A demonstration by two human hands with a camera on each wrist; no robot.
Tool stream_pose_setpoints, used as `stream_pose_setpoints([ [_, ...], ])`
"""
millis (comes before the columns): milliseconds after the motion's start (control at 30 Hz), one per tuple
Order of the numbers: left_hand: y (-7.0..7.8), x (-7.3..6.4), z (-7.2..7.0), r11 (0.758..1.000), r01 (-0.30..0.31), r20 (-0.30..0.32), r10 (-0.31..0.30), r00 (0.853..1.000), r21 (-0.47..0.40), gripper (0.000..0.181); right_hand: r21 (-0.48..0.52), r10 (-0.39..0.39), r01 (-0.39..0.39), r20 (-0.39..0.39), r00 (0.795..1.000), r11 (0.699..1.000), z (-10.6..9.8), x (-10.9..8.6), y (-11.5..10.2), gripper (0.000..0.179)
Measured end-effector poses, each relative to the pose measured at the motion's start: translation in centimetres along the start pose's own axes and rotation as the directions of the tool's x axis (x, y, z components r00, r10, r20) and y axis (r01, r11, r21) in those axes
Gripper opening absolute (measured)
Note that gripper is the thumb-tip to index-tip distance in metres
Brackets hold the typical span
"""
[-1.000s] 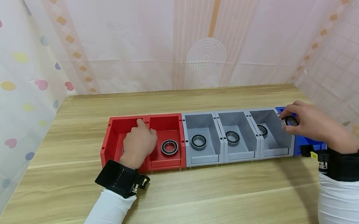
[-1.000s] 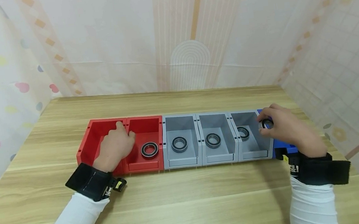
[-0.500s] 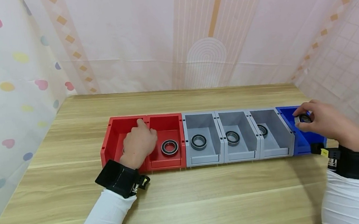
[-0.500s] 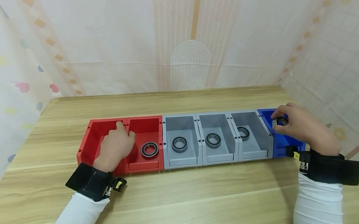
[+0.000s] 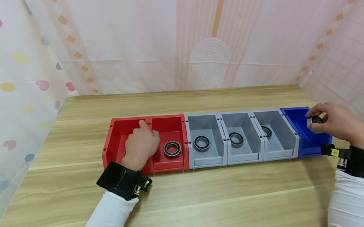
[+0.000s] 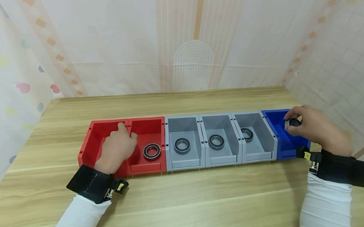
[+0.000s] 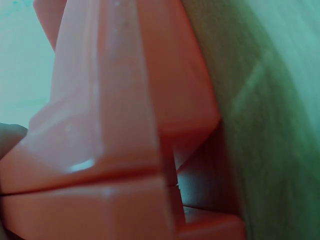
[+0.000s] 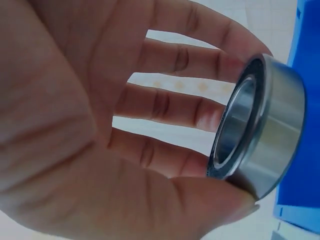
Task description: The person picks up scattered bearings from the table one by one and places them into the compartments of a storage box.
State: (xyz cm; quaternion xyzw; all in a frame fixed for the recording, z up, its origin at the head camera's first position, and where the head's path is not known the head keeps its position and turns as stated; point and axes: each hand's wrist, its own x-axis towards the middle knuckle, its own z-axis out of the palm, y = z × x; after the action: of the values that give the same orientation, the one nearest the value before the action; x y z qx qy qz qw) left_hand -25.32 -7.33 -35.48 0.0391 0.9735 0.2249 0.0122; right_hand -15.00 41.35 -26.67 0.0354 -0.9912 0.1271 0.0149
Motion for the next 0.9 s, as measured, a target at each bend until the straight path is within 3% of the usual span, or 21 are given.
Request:
stream_pose_setpoints([
  [300, 0.0, 0.1, -0.1, 1.0, 0.004, -0.003, -0.004, 1.0, 0.003, 0.043, -0.015, 0.033, -0.032, 0.045, 0.998, 0.999, 0.7, 0.6, 1.0, 0.032],
  [667, 0.1, -0.1, -0.2, 1.0, 0.012, 0.009, -0.012, 1.0, -0.01, 0.045, -0.029, -0.041, 0.042, 0.053, 0.998, 0.999, 2.3, 1.8, 2.2, 0.028],
  [900, 0.0, 0.0, -0.1, 1.0, 0.002, 0.011, -0.002, 1.0, 0.002, 0.047, -0.059, -0.063, 0.071, 0.123, 0.99, 0.996, 3.2, 2.6, 2.2, 0.029],
])
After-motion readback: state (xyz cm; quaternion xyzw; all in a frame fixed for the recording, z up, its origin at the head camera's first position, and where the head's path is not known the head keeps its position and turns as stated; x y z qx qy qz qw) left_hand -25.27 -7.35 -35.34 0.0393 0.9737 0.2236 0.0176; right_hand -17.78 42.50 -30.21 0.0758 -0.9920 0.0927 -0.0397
